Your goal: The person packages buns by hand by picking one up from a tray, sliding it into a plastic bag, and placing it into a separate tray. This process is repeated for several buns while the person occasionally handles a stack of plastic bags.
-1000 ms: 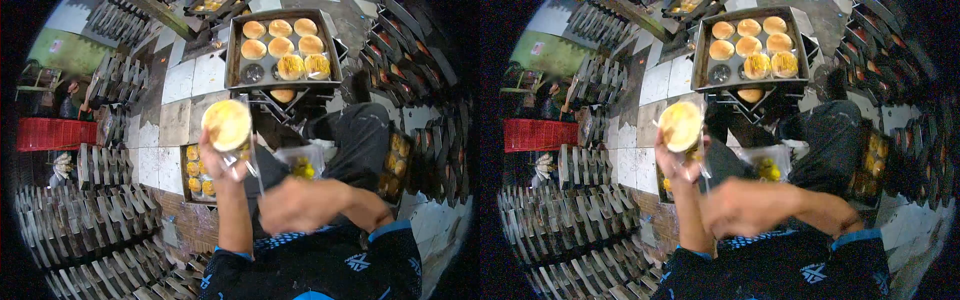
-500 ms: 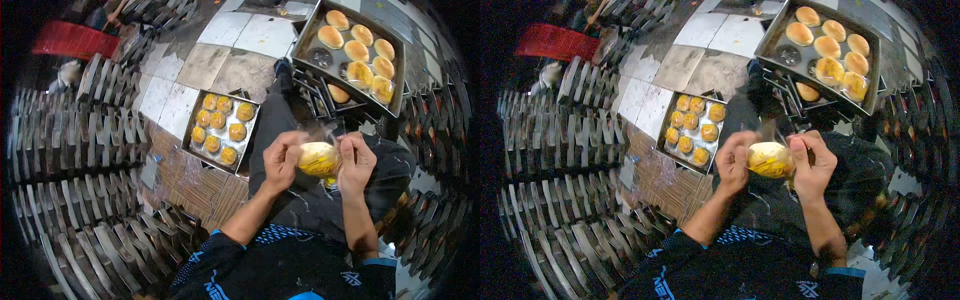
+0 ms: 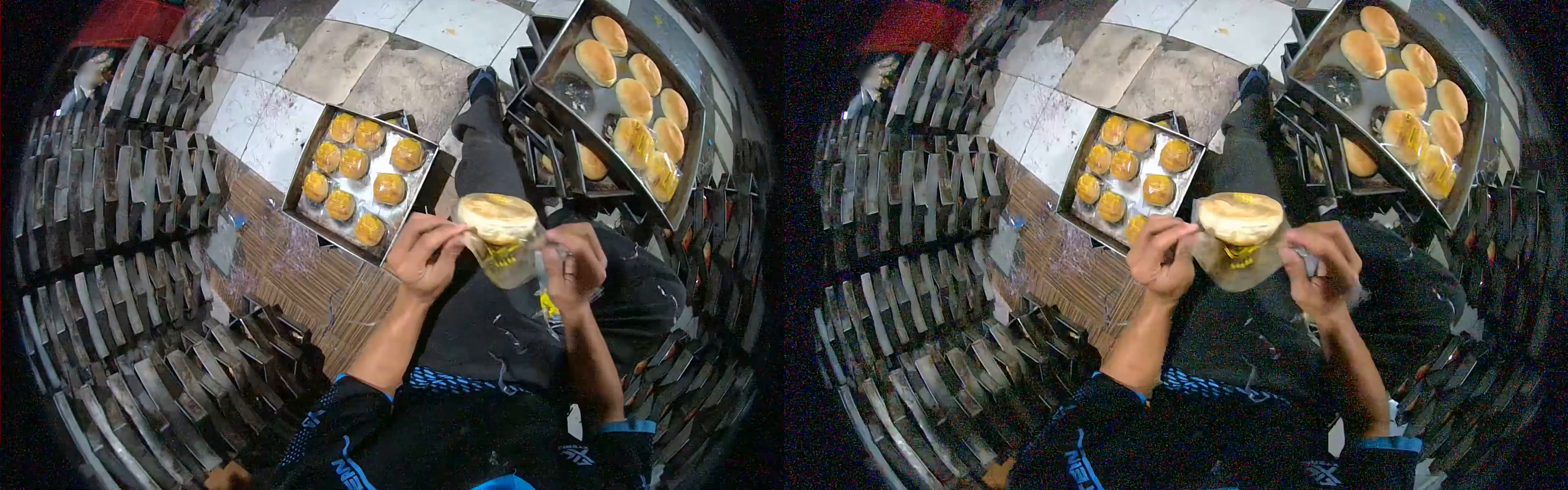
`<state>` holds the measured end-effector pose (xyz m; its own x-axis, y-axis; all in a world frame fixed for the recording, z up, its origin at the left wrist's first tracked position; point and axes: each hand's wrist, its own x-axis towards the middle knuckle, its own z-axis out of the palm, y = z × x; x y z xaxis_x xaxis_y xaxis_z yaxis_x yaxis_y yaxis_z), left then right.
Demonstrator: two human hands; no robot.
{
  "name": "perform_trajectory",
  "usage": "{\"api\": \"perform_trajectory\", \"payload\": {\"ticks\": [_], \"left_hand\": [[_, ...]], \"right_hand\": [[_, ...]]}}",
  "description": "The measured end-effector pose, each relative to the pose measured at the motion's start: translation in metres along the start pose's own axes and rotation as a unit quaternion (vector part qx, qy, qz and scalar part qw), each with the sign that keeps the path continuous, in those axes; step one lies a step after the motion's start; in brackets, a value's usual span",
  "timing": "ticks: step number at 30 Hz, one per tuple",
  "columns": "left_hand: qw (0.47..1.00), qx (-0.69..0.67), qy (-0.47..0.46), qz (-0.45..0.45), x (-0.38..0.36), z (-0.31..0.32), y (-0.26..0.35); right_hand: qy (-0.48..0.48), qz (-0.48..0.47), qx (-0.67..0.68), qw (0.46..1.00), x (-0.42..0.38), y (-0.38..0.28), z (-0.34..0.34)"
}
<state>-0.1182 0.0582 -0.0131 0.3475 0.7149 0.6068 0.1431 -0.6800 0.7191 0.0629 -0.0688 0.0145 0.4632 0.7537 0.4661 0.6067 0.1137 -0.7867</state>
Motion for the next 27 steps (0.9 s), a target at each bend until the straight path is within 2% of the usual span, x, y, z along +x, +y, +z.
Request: {"api": "perform_trajectory", "payload": {"ticks": [2, 4, 6, 8, 9, 10, 12, 13, 14, 15, 16, 17, 18, 19, 20, 21, 22, 23, 24, 27], "left_hand": [[0.998, -0.057, -0.011, 0.015, 0.006, 0.008, 0.004], [0.996, -0.076, -0.013, 0.044, 0.018, 0.032, 0.006], [0.998, -0.05, 0.036, 0.008, 0.03, 0.052, -0.003], [0.981, -0.05, 0.081, -0.169, 0.045, 0.038, -0.004], [0.97, -0.07, 0.04, -0.231, 0.038, 0.029, 0.007], [0.943, -0.096, 0.003, -0.318, 0.021, 0.015, 0.009], [0.954, -0.069, -0.037, -0.291, -0.004, -0.01, 0.02], [0.957, -0.023, -0.059, -0.283, -0.022, -0.019, 0.026], [0.958, 0.021, -0.084, -0.275, -0.038, -0.026, 0.033], [0.957, 0.015, -0.095, -0.274, -0.051, -0.033, 0.041], [0.966, 0.07, -0.098, -0.231, -0.059, -0.037, 0.047], [0.97, 0.122, -0.096, -0.186, -0.062, -0.038, 0.049], [0.971, 0.114, -0.102, -0.183, -0.059, -0.041, 0.052], [0.966, 0.095, -0.066, -0.233, -0.053, -0.046, 0.057], [0.956, 0.075, -0.028, -0.282, -0.045, -0.05, 0.061], [0.944, 0.058, -0.036, -0.324, -0.03, -0.052, 0.062], [0.929, 0.04, -0.044, -0.364, -0.014, -0.049, 0.058], [0.936, 0.014, -0.024, -0.351, -0.004, -0.039, 0.05], [0.92, -0.044, -0.022, -0.389, 0.008, -0.029, 0.047], [0.891, -0.11, -0.063, -0.436, 0.03, -0.013, 0.03]], "right_hand": [[0.0, -0.014, -0.046, 0.999, 0.007, 0.008, 0.006], [0.077, -0.118, -0.039, 0.989, 0.027, 0.026, 0.025], [0.073, -0.079, -0.073, 0.991, 0.056, 0.031, 0.037], [0.153, 0.152, -0.037, 0.976, 0.066, 0.042, 0.028], [0.164, 0.152, -0.101, 0.969, 0.054, 0.029, 0.032], [0.149, 0.197, -0.082, 0.966, 0.028, 0.03, 0.032], [0.094, 0.249, -0.031, 0.963, -0.024, 0.022, 0.031], [0.076, 0.306, 0.029, 0.949, -0.053, 0.023, 0.032], [0.047, 0.372, 0.027, 0.927, -0.076, 0.018, 0.034], [-0.036, 0.385, 0.013, 0.922, -0.094, 0.02, 0.027], [-0.117, 0.391, -0.002, 0.913, -0.1, 0.022, 0.017], [-0.122, 0.341, -0.053, 0.931, -0.099, 0.026, 0.005], [-0.13, 0.289, -0.104, 0.943, -0.089, 0.024, -0.007], [-0.012, 0.276, -0.084, 0.957, -0.074, 0.019, -0.013], [0.025, 0.345, -0.017, 0.938, -0.056, 0.01, -0.025], [-0.002, 0.304, -0.019, 0.952, -0.033, -0.004, -0.033], [-0.041, 0.191, -0.047, 0.98, -0.019, -0.012, -0.029], [-0.078, 0.075, -0.077, 0.991, -0.004, -0.02, -0.022], [-0.171, 0.025, -0.076, 0.982, 0.017, -0.03, -0.018], [-0.253, 0.046, -0.131, 0.957, 0.03, -0.021, 0.012]]}}
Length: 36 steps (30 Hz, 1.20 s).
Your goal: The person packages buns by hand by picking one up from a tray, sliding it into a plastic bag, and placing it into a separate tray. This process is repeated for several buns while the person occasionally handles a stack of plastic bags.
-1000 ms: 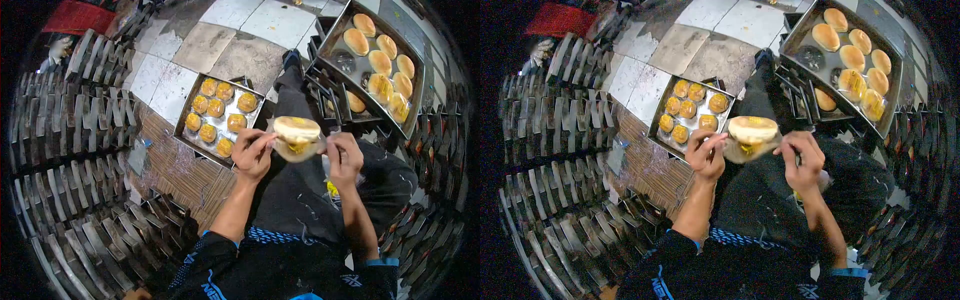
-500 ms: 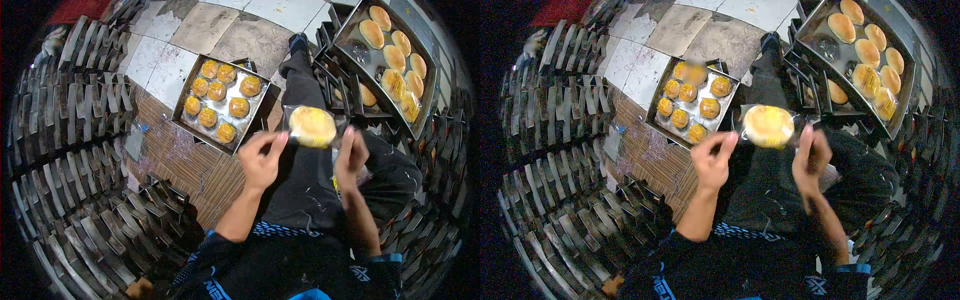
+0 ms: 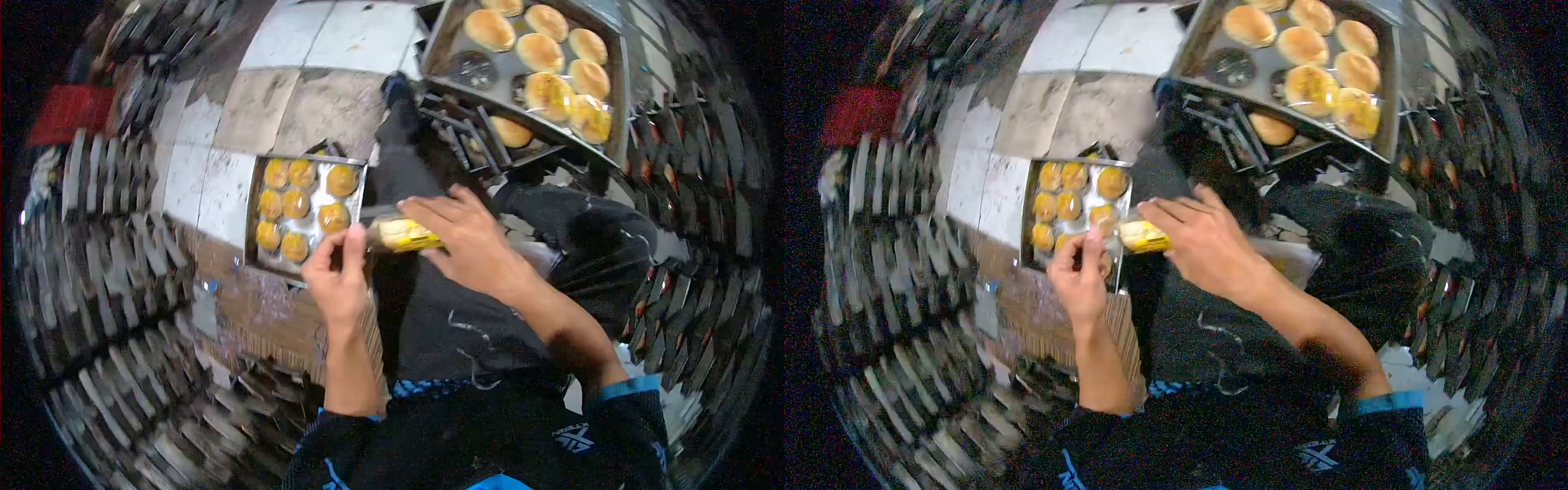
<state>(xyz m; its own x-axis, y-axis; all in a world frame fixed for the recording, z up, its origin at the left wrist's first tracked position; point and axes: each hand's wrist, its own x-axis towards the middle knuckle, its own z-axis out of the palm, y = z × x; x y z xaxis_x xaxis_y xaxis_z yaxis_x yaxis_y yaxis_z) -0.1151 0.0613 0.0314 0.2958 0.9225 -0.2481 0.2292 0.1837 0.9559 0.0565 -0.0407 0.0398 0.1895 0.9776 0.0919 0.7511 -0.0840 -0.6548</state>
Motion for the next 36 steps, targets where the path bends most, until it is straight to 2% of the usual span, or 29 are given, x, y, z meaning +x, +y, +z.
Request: {"api": "perform_trajectory", "payload": {"ticks": [1, 3, 5, 6, 7, 8, 9, 10, 11, 12, 13, 14, 15, 16, 17, 18, 19, 21, 23, 25, 27, 28, 29, 31, 32, 33, 35, 36], "left_hand": [[0.998, 0.019, 0.015, 0.058, 0.007, 0.004, -0.002], [0.997, -0.063, 0.008, 0.046, 0.011, 0.003, 0.001], [0.997, -0.053, 0.029, 0.051, 0.016, -0.001, -0.012], [0.998, -0.042, 0.033, 0.045, 0.018, -0.003, -0.02], [0.997, -0.047, 0.033, 0.043, 0.02, 0.008, -0.019], [0.996, -0.023, 0.003, 0.082, 0.015, 0.025, -0.015], [0.992, 0.003, -0.027, 0.12, 0.008, 0.042, -0.009], [0.983, 0.047, -0.111, 0.137, 0.002, 0.057, 0.001], [0.964, 0.091, -0.195, 0.154, -0.005, 0.072, 0.009], [0.943, 0.104, -0.222, 0.223, -0.007, 0.096, 0.006], [0.916, 0.118, -0.248, 0.292, -0.009, 0.116, -0.005], [0.891, 0.197, -0.297, 0.28, -0.014, 0.126, -0.028], [0.859, 0.271, -0.34, 0.269, -0.02, 0.135, -0.046], [0.852, 0.253, -0.391, 0.241, -0.02, 0.131, -0.052], [0.845, 0.24, -0.388, 0.278, -0.02, 0.127, -0.057], [0.849, 0.222, -0.411, 0.246, -0.019, 0.124, -0.056], [0.852, 0.205, -0.433, 0.214, -0.021, 0.123, -0.054], [0.842, 0.212, -0.434, 0.24, -0.026, 0.128, -0.06], [0.846, 0.284, -0.381, 0.244, -0.036, 0.135, -0.062], [0.833, 0.316, -0.385, 0.239, -0.039, 0.141, -0.052], [0.891, 0.164, -0.338, 0.255, -0.043, 0.143, -0.039], [0.883, 0.213, -0.374, 0.184, -0.043, 0.137, -0.019], [0.881, 0.213, -0.376, 0.19, -0.035, 0.133, -0.02], [0.848, 0.162, -0.428, 0.269, -0.02, 0.127, -0.039], [0.902, 0.039, -0.403, 0.149, -0.017, 0.127, -0.049], [0.929, -0.148, -0.339, -0.008, -0.02, 0.129, -0.042], [0.931, -0.251, -0.254, -0.07, -0.013, 0.128, -0.028], [0.949, -0.24, -0.198, -0.057, -0.007, 0.126, -0.029]], "right_hand": [[-0.015, 0.027, 0.099, 0.995, 0.005, 0.012, -0.002], [0.029, 0.055, 0.167, 0.984, 0.01, 0.033, -0.021], [0.07, 0.158, 0.234, 0.957, 0.011, 0.078, -0.034], [0.098, 0.296, 0.394, 0.865, 0.018, 0.067, -0.059], [0.136, 0.313, 0.392, 0.855, 0.027, 0.088, -0.066], [0.228, 0.24, 0.501, 0.8, 0.033, 0.113, -0.058], [0.263, 0.232, 0.465, 0.813, 0.043, 0.132, -0.064], [0.308, 0.238, 0.294, 0.873, 0.054, 0.148, -0.066], [0.307, 0.239, 0.292, 0.874, 0.056, 0.152, -0.07], [0.325, 0.246, 0.092, 0.908, 0.055, 0.153, -0.075], [0.333, 0.241, -0.113, 0.905, 0.053, 0.153, -0.081], [0.278, 0.251, -0.125, 0.919, 0.04, 0.147, -0.085], [0.243, 0.113, -0.099, 0.958, -0.006, 0.15, -0.067], [0.188, 0.118, -0.017, 0.975, -0.025, 0.129, -0.065], [0.088, 0.088, 0.066, 0.99, -0.053, 0.121, -0.06], [-0.02, 0.1, 0.117, 0.988, -0.078, 0.113, -0.057], [-0.065, 0.091, 0.122, 0.986, -0.097, 0.099, -0.057], [0.005, 0.147, 0.131, 0.98, -0.125, 0.078, -0.045], [0.069, 0.232, 0.141, 0.96, -0.142, 0.074, -0.024], [0.112, 0.198, 0.092, 0.969, -0.143, 0.079, -0.019], [0.152, 0.169, 0.039, 0.973, -0.141, 0.075, -0.028], [0.253, 0.166, 0.022, 0.953, -0.136, 0.068, -0.044], [0.347, 0.161, 0.005, 0.924, -0.132, 0.063, -0.059], [0.425, 0.198, 0.087, 0.879, -0.132, 0.064, -0.08], [0.452, 0.221, 0.195, 0.842, -0.13, 0.068, -0.085], [0.453, 0.223, 0.273, 0.819, -0.126, 0.063, -0.091], [0.412, 0.254, 0.347, 0.803, -0.118, 0.051, -0.089], [0.395, 0.219, 0.234, 0.861, -0.113, 0.045, -0.087]]}}
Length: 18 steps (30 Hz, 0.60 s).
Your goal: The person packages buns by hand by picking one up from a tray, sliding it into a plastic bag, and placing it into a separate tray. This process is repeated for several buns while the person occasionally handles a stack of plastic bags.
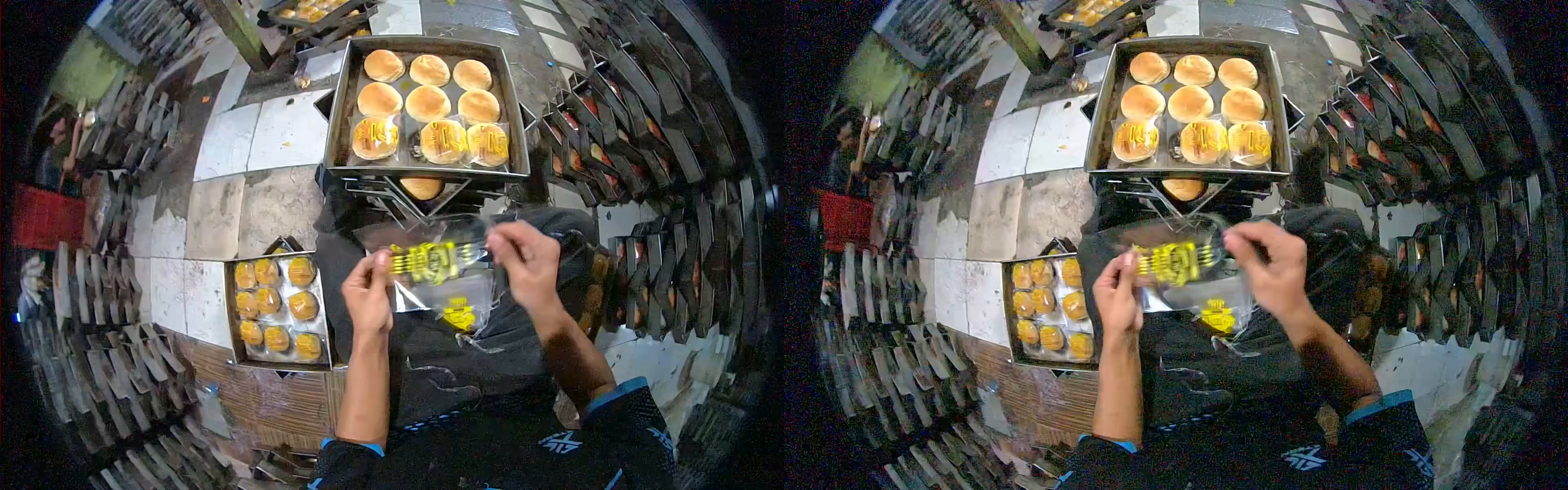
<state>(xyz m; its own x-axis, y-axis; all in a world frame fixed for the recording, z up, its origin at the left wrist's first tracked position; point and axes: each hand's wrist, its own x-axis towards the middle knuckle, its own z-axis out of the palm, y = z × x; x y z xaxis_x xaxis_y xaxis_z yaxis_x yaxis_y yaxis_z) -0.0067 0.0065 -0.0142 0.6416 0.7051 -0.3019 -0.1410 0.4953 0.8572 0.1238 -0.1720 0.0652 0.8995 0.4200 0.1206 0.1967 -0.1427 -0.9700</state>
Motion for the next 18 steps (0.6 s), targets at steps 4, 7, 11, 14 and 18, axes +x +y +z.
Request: {"api": "perform_trajectory", "payload": {"ticks": [4, 7, 11, 14, 18], "left_hand": [[0.989, -0.008, 0.146, 0.037, 0.021, -0.033, 0.005], [0.977, -0.13, 0.157, 0.063, 0.034, -0.058, 0.001], [0.975, -0.134, 0.164, 0.072, 0.042, -0.062, -0.002], [0.975, -0.124, 0.161, 0.092, 0.044, -0.062, 0.0], [0.98, -0.111, 0.137, 0.094, 0.044, -0.061, 0.009]], "right_hand": [[-0.07, -0.253, -0.04, 0.964, 0.033, 0.013, 0.025], [-0.055, -0.204, -0.245, 0.946, 0.135, 0.046, 0.023], [-0.043, -0.074, -0.52, 0.85, 0.281, 0.146, 0.007], [-0.064, -0.031, -0.526, 0.848, 0.335, 0.171, 0.01], [-0.165, 0.081, -0.581, 0.793, 0.378, 0.15, 0.014]]}}
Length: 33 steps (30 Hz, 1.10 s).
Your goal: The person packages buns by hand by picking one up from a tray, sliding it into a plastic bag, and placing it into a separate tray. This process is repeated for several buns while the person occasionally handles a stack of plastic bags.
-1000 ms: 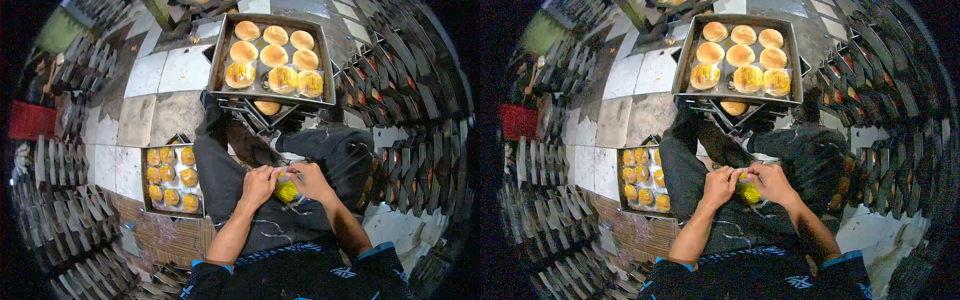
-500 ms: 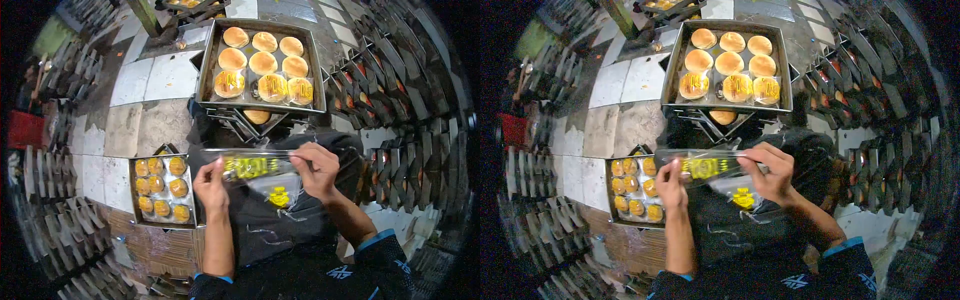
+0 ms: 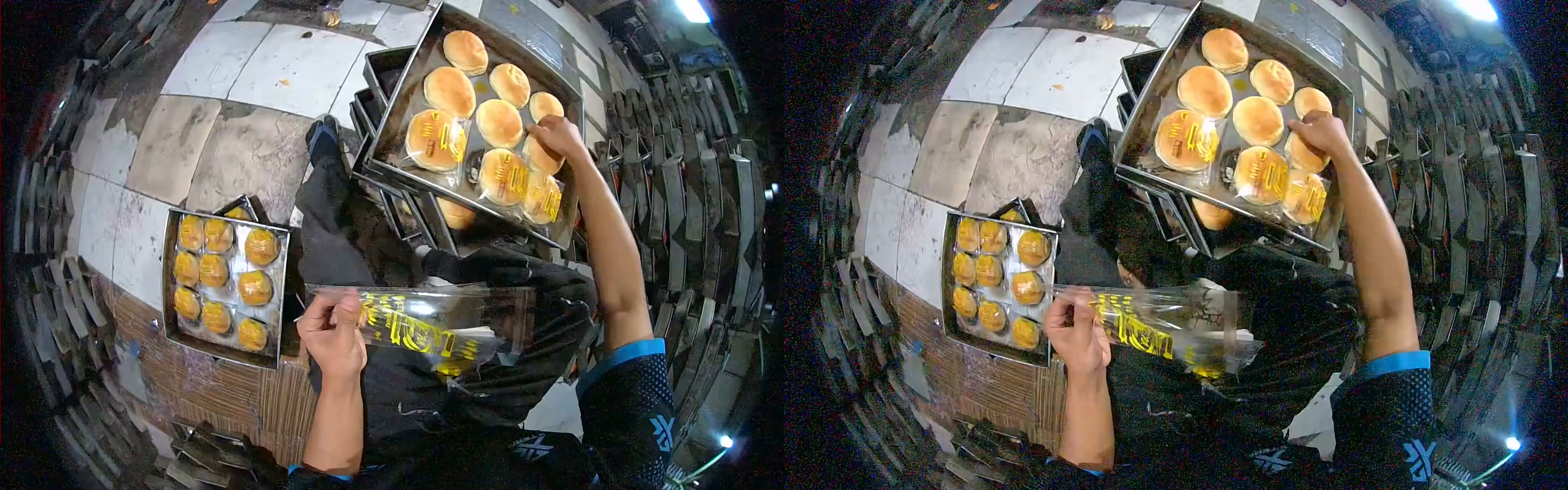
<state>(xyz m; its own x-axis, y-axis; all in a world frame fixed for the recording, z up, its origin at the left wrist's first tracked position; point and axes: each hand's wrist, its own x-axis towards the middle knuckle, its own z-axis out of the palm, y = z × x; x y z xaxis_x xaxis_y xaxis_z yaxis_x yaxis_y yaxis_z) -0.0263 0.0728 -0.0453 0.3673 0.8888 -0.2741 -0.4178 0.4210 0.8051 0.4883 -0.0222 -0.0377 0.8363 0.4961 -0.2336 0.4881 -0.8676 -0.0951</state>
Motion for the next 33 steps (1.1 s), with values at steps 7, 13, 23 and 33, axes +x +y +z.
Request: {"api": "perform_trajectory", "payload": {"ticks": [7, 13, 23, 33], "left_hand": [[1.0, 0.013, -0.028, 0.002, 0.0, 0.003, -0.011], [0.999, 0.04, 0.019, -0.004, -0.008, 0.014, -0.012], [0.966, 0.158, -0.184, -0.087, -0.08, 0.065, 0.026], [0.992, -0.081, -0.089, -0.025, -0.116, 0.103, 0.051]], "right_hand": [[-0.011, -0.145, 0.115, 0.983, -0.056, 0.026, -0.013], [-0.083, -0.073, 0.784, 0.61, -0.206, 0.034, -0.037], [0.067, -0.311, 0.513, 0.797, -0.431, -0.1, -0.014], [0.127, -0.442, 0.311, 0.832, -0.455, -0.123, -0.037]]}}
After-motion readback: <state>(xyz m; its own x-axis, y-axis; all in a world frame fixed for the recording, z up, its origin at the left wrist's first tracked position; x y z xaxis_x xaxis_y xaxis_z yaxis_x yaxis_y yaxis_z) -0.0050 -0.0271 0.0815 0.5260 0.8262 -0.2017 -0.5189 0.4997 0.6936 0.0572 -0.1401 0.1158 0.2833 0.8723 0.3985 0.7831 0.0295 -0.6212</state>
